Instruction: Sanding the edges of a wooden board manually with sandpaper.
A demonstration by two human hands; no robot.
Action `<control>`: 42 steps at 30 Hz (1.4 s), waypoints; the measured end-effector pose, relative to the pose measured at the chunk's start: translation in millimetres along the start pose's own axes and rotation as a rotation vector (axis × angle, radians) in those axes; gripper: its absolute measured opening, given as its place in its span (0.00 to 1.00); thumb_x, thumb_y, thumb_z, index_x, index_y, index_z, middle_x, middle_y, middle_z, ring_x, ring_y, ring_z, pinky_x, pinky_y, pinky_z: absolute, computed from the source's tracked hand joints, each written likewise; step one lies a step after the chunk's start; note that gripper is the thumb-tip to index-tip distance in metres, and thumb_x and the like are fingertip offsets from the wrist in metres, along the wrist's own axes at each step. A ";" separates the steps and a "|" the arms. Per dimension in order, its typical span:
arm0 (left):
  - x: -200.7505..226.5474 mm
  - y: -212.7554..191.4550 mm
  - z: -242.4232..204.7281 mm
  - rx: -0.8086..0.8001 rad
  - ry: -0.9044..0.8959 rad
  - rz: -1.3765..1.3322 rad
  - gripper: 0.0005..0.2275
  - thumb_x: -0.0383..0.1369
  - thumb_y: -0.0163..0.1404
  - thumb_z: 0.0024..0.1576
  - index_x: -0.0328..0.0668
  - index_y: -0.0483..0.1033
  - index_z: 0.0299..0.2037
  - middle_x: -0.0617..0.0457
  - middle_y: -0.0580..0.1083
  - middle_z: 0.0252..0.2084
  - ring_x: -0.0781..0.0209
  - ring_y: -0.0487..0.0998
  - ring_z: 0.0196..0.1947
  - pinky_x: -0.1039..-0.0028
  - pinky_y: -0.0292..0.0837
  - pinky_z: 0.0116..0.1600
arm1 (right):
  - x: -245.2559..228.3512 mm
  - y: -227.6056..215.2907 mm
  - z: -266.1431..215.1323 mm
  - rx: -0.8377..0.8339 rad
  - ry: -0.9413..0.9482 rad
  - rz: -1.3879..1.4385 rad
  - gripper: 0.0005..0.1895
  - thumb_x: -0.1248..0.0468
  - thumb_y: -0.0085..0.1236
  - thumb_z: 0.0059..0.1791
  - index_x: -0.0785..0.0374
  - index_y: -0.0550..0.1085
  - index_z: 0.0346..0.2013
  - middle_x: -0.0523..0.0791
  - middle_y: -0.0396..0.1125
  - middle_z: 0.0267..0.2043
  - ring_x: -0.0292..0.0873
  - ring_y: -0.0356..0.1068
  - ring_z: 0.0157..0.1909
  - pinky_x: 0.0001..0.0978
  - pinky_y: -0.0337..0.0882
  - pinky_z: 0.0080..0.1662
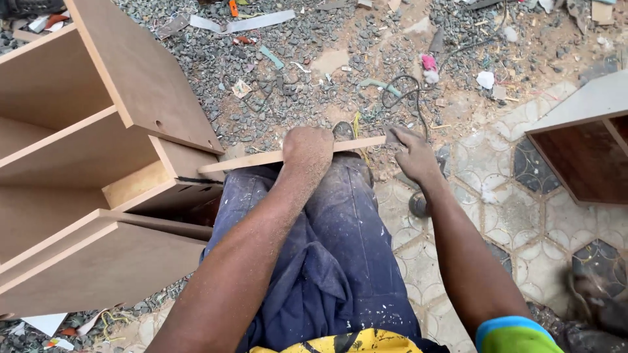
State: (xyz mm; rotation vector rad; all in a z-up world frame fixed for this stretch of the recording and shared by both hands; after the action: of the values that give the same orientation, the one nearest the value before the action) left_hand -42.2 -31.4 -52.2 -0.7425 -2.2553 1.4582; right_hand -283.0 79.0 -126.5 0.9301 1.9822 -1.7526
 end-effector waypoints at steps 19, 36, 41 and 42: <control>-16.9 -2.5 -18.1 0.015 -0.077 -0.126 0.13 0.32 0.44 0.58 0.46 0.85 0.32 0.50 0.82 0.28 0.50 0.86 0.38 0.54 0.81 0.39 | -61.9 40.6 -35.7 0.103 0.055 0.226 0.22 0.56 0.50 0.54 0.53 0.71 0.63 0.51 0.68 0.61 0.56 0.62 0.67 0.53 0.59 0.68; -15.7 -9.0 -7.4 -0.011 -0.224 -0.500 0.12 0.31 0.45 0.57 0.35 0.83 0.33 0.44 0.81 0.28 0.42 0.85 0.39 0.49 0.82 0.40 | -50.8 19.1 -19.2 0.457 0.568 0.203 0.28 0.45 0.59 0.46 0.50 0.75 0.59 0.44 0.73 0.55 0.48 0.68 0.62 0.44 0.68 0.62; -10.6 1.5 0.1 0.019 -0.060 -0.150 0.12 0.28 0.45 0.56 0.46 0.85 0.30 0.50 0.82 0.29 0.51 0.86 0.36 0.54 0.81 0.36 | -133.6 31.5 -13.4 0.567 0.580 0.648 0.35 0.53 0.67 0.47 0.65 0.63 0.62 0.56 0.60 0.54 0.51 0.67 0.50 0.37 0.84 0.31; -10.0 0.8 -0.7 0.020 -0.058 -0.150 0.12 0.28 0.45 0.56 0.46 0.85 0.30 0.50 0.82 0.29 0.51 0.86 0.36 0.54 0.81 0.36 | -131.7 32.1 -9.4 0.569 0.581 0.648 0.35 0.53 0.67 0.47 0.65 0.63 0.62 0.56 0.60 0.54 0.51 0.67 0.50 0.37 0.84 0.31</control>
State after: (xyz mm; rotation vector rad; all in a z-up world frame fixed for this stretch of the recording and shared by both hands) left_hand -33.6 -36.6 -52.7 -0.5196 -2.2817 1.4457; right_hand -164.0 56.1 -65.0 2.1748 1.1623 -1.7670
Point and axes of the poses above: each hand's wrist, its own z-axis towards the middle knuckle, its own y-axis out of the palm, x = y × z, the point moved 3 cm from there along z, towards the middle knuckle
